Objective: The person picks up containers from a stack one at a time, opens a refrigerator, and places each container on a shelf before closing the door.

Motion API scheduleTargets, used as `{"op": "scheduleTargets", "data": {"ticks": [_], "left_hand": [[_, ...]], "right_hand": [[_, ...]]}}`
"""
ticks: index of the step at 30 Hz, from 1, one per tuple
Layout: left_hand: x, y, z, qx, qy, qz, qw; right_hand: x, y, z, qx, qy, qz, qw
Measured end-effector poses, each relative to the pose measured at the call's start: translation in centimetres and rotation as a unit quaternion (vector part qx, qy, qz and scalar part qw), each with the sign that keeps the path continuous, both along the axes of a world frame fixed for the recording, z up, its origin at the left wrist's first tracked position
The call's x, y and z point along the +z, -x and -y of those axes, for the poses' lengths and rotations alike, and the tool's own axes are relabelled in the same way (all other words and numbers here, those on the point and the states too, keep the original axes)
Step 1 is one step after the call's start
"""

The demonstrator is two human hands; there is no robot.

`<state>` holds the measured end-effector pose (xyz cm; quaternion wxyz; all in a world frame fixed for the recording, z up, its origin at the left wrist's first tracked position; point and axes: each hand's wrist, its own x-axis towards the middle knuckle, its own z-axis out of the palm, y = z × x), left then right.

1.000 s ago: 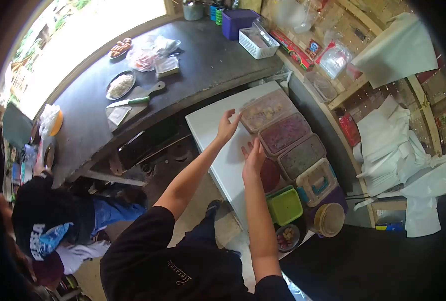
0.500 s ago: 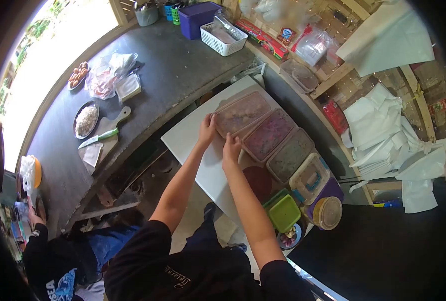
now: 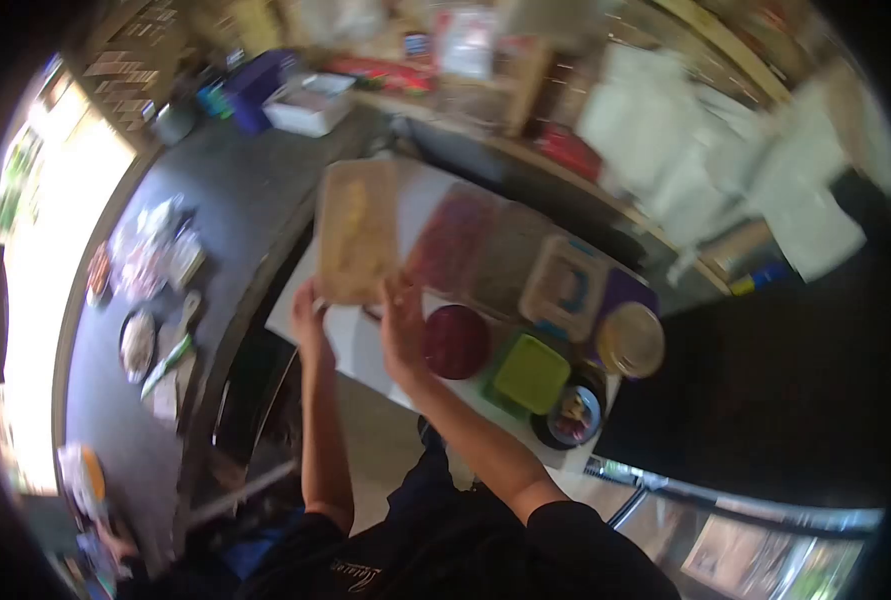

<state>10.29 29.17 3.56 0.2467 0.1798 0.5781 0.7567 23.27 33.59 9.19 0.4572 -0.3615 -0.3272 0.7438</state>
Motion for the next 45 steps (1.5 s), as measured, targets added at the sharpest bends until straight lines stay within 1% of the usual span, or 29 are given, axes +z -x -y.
{"op": "scheduleTargets", "data": {"ticks": [1, 2, 3, 5, 7, 9, 11, 14, 16, 19, 21, 23, 24, 25, 27, 29, 30, 31, 32, 33, 35, 36, 38, 39, 40, 41, 43, 44, 45], "left_hand": [[1.8, -0.8, 0.6, -0.015, 0.019, 0.037, 0.999], [3.8, -1.2, 0.9, -0.069, 0.051, 0.022, 0.996], [5.3, -1.8, 0.8, -0.083, 0.086, 0.039, 0.992], [9.7, -4.2, 1.0, -0.136, 0.083, 0.138, 0.977], [12.3, -6.8, 1.5, -0.192, 0.011, 0.236, 0.953], [13.1, -10.2, 2.4, -0.298, -0.045, 0.207, 0.931], [12.9, -14.2, 3.1, -0.376, -0.045, 0.150, 0.913], [12.8, -22.4, 5.6, -0.469, 0.035, 0.197, 0.860], [11.9, -29.2, 7.3, -0.522, 0.076, 0.202, 0.825], [9.9, -40.5, 10.6, -0.602, 0.115, 0.200, 0.765], [10.1, -49.8, 12.7, -0.620, 0.146, 0.218, 0.740], [8.3, -56.0, 14.1, -0.704, 0.127, 0.215, 0.665], [8.4, -59.4, 14.8, -0.713, 0.176, 0.227, 0.640], [8.5, -62.9, 15.0, -0.718, 0.223, 0.239, 0.614], [7.2, -69.6, 14.9, -0.739, 0.192, 0.262, 0.591], [7.3, -75.7, 14.0, -0.742, 0.145, 0.264, 0.599], [7.1, -78.4, 13.9, -0.726, 0.118, 0.250, 0.630], [8.4, -81.1, 13.7, -0.731, 0.093, 0.197, 0.646], [9.2, -83.6, 13.6, -0.739, 0.046, 0.131, 0.660], [9.7, -85.6, 13.5, -0.741, 0.000, 0.065, 0.668], [10.2, -89.2, 12.8, -0.748, -0.059, 0.011, 0.661], [10.4, -90.7, 12.3, -0.750, -0.089, -0.016, 0.655], [7.9, -93.1, 10.4, -0.711, -0.096, -0.187, 0.671], [7.1, -94.3, 9.6, -0.683, -0.097, -0.270, 0.671], [7.8, -95.5, 9.1, -0.723, -0.102, -0.188, 0.657], [8.2, -96.6, 8.7, -0.713, -0.105, -0.226, 0.655], [8.7, -98.6, 7.8, -0.688, -0.109, -0.300, 0.652], [9.1, -99.6, 7.0, -0.698, -0.082, -0.288, 0.651], [9.3, -100.7, 6.0, -0.696, -0.088, -0.283, 0.654]], "right_hand": [[0.0, -2.0, 0.6, -0.011, -0.010, 0.027, 1.000], [0.3, -4.1, 1.4, -0.007, -0.025, 0.019, 0.999], [0.9, -6.5, 2.2, -0.005, -0.040, 0.013, 0.999], [6.0, -12.3, 4.3, -0.014, -0.006, 0.023, 1.000], [9.3, -19.2, 6.0, -0.006, 0.000, 0.035, 0.999], [10.2, -25.6, 7.8, -0.022, 0.025, 0.062, 0.998], [9.3, -32.7, 9.9, -0.053, -0.014, 0.098, 0.994], [10.0, -43.7, 14.0, -0.101, -0.046, 0.144, 0.983], [8.1, -51.6, 17.4, -0.115, -0.067, 0.224, 0.965], [9.4, -62.6, 23.3, -0.148, -0.096, 0.233, 0.956], [8.1, -69.6, 27.5, -0.201, -0.089, 0.292, 0.931], [7.1, -75.0, 31.9, -0.212, -0.018, 0.339, 0.916], [6.3, -77.4, 34.0, -0.241, 0.048, 0.302, 0.921], [5.4, -79.9, 35.7, -0.280, 0.054, 0.286, 0.915], [3.8, -84.2, 37.9, -0.356, 0.063, 0.255, 0.897], [3.8, -86.6, 37.7, -0.443, 0.054, 0.195, 0.873], [3.6, -87.7, 37.1, -0.477, 0.052, 0.165, 0.862], [3.4, -88.7, 36.3, -0.510, 0.051, 0.136, 0.848], [2.4, -89.6, 34.9, -0.552, 0.039, 0.128, 0.823], [1.4, -90.4, 33.7, -0.559, 0.034, 0.141, 0.816], [0.0, -92.6, 30.9, -0.574, 0.019, 0.171, 0.801], [0.1, -93.4, 29.0, -0.597, 0.004, 0.153, 0.788], [0.7, -94.6, 24.9, -0.643, -0.024, 0.113, 0.757], [0.9, -95.5, 23.2, -0.644, -0.028, 0.115, 0.756], [1.2, -96.6, 21.5, -0.644, -0.032, 0.116, 0.755], [1.3, -97.7, 19.7, -0.644, -0.036, 0.117, 0.755], [0.7, -100.1, 15.9, -0.663, -0.094, 0.159, 0.726], [0.7, -101.4, 14.6, -0.656, -0.112, 0.202, 0.718], [1.4, -102.1, 13.2, -0.663, -0.106, 0.194, 0.715]]}}
